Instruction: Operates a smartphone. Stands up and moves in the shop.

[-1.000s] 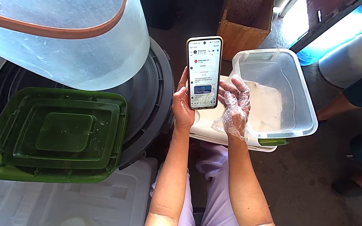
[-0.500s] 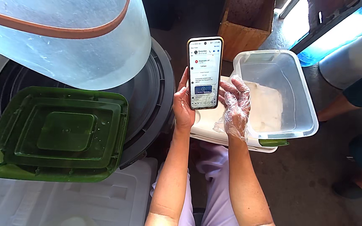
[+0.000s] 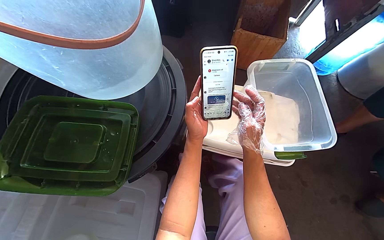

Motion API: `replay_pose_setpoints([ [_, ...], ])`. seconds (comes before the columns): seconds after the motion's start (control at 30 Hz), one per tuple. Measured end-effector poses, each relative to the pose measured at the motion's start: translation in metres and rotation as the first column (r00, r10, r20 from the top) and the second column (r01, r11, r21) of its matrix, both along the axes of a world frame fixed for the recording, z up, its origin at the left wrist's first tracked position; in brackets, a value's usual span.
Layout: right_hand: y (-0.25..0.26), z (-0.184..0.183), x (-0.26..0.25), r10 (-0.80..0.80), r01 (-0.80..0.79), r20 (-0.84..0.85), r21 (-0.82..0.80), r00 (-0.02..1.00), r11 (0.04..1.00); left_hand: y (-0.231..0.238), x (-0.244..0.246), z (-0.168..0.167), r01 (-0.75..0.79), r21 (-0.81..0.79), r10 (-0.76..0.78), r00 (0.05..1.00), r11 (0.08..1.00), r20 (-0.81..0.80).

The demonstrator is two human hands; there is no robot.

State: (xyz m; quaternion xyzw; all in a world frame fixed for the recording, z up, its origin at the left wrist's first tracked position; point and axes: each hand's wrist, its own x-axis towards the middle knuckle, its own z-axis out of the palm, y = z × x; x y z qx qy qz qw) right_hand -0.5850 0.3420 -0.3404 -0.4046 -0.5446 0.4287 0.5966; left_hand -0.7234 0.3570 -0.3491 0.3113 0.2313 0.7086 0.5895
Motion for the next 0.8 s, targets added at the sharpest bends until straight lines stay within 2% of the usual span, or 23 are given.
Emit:
replay_pose_setpoints([
  [0.2,0.0030,-0.0032,0.0024,-0.003,0.003,-0.005,0.002,1.000,1.000,0.0017,0.0004,-0.0025,-0.018,0.011,0.018,1.000,1.000,-0.010],
  [0.43,0.0044,-0.0053,-0.0011,-0.045,0.045,-0.002,-0.027,0.999,0.999,-0.0046,-0.0014,0.0020,-0.033,0.027,0.037,0.989,0.999,-0.145],
  [0.7,0.0053,-0.0057,-0.0028,-0.031,0.031,0.005,-0.022,1.000,0.999,-0.0069,-0.0031,0.0030,-0.041,0.010,0.042,0.990,0.999,-0.134],
  [0.8,0.0043,-0.0040,-0.0035,-0.037,0.037,0.005,-0.030,0.999,0.999,-0.0039,-0.0032,0.0007,-0.026,0.019,0.027,0.997,0.999,-0.079],
])
